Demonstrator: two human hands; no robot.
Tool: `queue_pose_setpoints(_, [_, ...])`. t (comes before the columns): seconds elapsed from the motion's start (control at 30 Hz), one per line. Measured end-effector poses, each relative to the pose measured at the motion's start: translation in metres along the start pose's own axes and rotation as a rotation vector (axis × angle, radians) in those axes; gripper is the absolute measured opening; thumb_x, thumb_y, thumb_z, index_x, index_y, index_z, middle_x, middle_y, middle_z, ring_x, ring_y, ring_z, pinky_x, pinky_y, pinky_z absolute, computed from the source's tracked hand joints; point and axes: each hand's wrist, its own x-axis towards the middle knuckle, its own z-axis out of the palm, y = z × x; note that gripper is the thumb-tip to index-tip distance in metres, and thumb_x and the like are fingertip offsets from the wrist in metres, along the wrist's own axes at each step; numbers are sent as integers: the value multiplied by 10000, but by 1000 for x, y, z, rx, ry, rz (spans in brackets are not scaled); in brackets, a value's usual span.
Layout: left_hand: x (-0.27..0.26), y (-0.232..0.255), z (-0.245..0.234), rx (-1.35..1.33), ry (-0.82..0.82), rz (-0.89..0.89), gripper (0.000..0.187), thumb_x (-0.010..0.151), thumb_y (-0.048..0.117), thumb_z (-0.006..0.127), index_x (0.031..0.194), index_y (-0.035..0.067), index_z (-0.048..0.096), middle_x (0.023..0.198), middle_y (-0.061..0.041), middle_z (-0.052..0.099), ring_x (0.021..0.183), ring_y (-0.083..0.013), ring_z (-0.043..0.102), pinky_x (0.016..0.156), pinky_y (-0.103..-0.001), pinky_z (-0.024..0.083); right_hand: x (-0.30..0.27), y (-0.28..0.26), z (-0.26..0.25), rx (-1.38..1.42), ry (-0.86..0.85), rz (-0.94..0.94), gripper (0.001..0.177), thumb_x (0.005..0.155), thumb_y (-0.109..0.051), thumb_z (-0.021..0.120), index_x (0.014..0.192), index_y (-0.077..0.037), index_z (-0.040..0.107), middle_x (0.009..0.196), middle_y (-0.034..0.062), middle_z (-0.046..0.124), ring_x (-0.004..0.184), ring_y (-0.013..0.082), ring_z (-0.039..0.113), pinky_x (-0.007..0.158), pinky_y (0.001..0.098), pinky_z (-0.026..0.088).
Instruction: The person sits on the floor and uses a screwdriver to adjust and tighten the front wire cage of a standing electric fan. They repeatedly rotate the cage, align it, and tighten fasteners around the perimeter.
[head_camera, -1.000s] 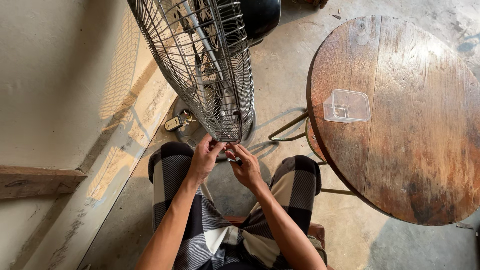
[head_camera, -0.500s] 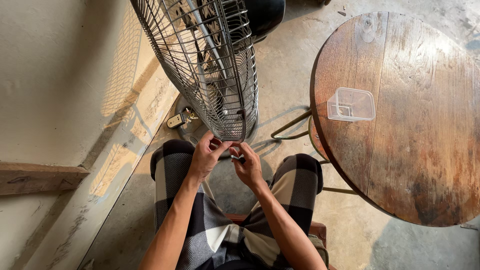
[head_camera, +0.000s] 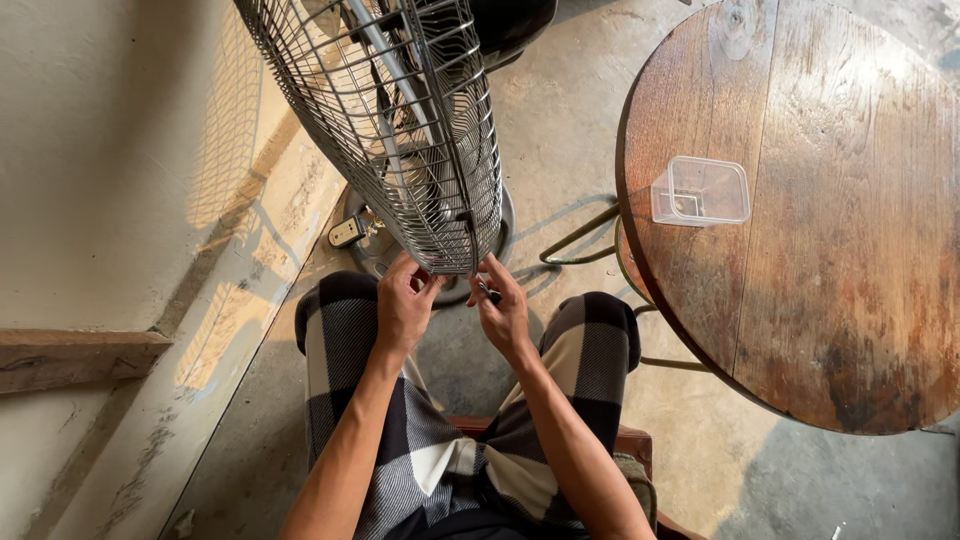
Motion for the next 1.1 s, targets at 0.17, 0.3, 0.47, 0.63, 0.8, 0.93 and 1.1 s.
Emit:
queue_pose_setpoints(0.17, [-1,-5,3,30,7,8,158,901,124,779,1037,47,750,976,-17,697,701,-102,628,583,-258,520,5,-8,-3,26,-49,38,553,1016,-63,577,1545,-48,416,1269,94,673,740,111,655,650,307,591])
queue_pose_setpoints(0.3, [-2,-8,5,11,26,30,174,909,95,760,1070,32,733,985,-18,691,712,-87,630,593,-252,530,12,-15,-3,55,-106,87,521,1022,-57,580,1535,-88,489,1040,69,714,758,120,665,698,319,567])
queue_pose_setpoints(0.47, [-3,-12,8,81,85,76,176,902,94,786,1024,9,694,1011,-34,656,701,-83,627,592,-254,549,13,-21,6,112,-179,95,385,1042,-86,596,1426,-97,576,1075,51,698,782,120,656,713,317,573])
queue_pose_setpoints(0.63, [-1,-9,9,96,148,52,179,879,78,808,1011,12,708,977,-22,665,671,-90,605,579,-259,532,15,-23,10,170,-184,100,304,1060,-159,579,1351,-84,622,1085,40,688,750,106,628,675,301,567])
queue_pose_setpoints(0.8, [1,-4,10,51,197,70,170,878,61,806,1032,29,742,995,-5,698,711,-83,624,619,-256,530,13,-18,7,110,-221,98,204,1090,-187,598,1213,-31,645,933,41,635,728,106,617,668,308,547])
queue_pose_setpoints(0.93, [2,-5,7,32,179,121,177,887,52,801,1051,29,740,1013,-14,699,781,-84,665,670,-265,559,9,-15,9,45,-231,141,198,1096,-188,609,1200,-25,652,801,56,606,685,117,606,651,311,513])
queue_pose_setpoints(1.1, [1,-5,4,1,137,127,208,873,48,770,1069,1,719,1072,-46,691,824,-101,688,659,-246,585,11,-18,8,97,-188,68,217,1046,-155,597,1210,-30,665,871,43,637,675,114,602,624,309,522])
